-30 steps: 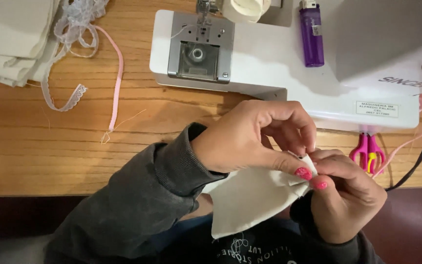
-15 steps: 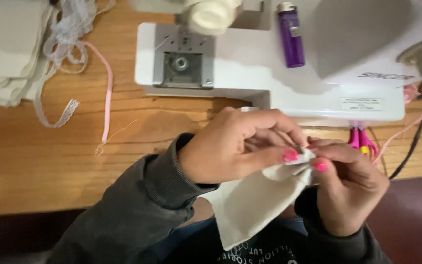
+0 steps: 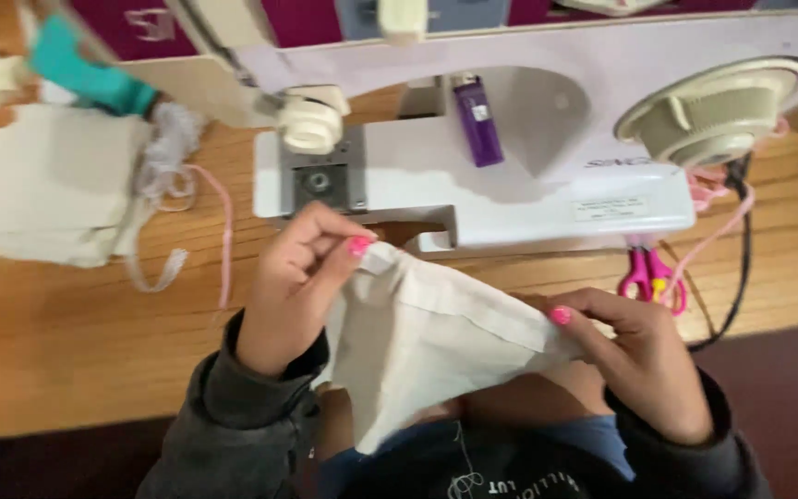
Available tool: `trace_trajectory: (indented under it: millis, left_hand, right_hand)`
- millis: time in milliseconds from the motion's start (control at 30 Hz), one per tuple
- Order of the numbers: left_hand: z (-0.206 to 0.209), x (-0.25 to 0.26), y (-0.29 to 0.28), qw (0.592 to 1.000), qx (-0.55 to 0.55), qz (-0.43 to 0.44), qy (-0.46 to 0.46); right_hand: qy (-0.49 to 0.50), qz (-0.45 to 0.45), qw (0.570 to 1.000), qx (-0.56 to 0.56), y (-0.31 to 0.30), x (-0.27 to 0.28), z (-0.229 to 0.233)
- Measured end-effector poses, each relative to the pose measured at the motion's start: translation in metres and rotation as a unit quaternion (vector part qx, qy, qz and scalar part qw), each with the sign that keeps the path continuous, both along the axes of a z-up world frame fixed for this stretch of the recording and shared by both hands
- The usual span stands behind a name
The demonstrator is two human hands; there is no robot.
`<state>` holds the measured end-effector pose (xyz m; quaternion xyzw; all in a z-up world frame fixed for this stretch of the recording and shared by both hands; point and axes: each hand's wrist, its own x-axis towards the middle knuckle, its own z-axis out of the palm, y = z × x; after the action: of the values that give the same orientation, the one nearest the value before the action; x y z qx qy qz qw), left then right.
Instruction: Threading a pink ribbon through a white fabric casing, trimming it with scissors, and sealing the ends with a lighter.
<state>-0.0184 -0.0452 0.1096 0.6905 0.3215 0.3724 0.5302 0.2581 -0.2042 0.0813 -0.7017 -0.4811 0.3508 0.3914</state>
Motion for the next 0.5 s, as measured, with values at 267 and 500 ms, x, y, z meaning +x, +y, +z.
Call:
trace_trajectory:
  millis: [267, 500]
  left_hand:
    - [-0.014, -0.038, -0.030, 0.982, -0.087, 0.158, 0.059]
    - [-0.036, -0.052, -0.039, 0.977, 0.023, 0.196, 0.084]
  right_hand:
    - [0.059, 0.026, 0.996, -0.067, 0.002, -0.016, 0.000]
    - [-0.086, 0.026, 0.996, -0.023, -0.009, 0.004, -0.012]
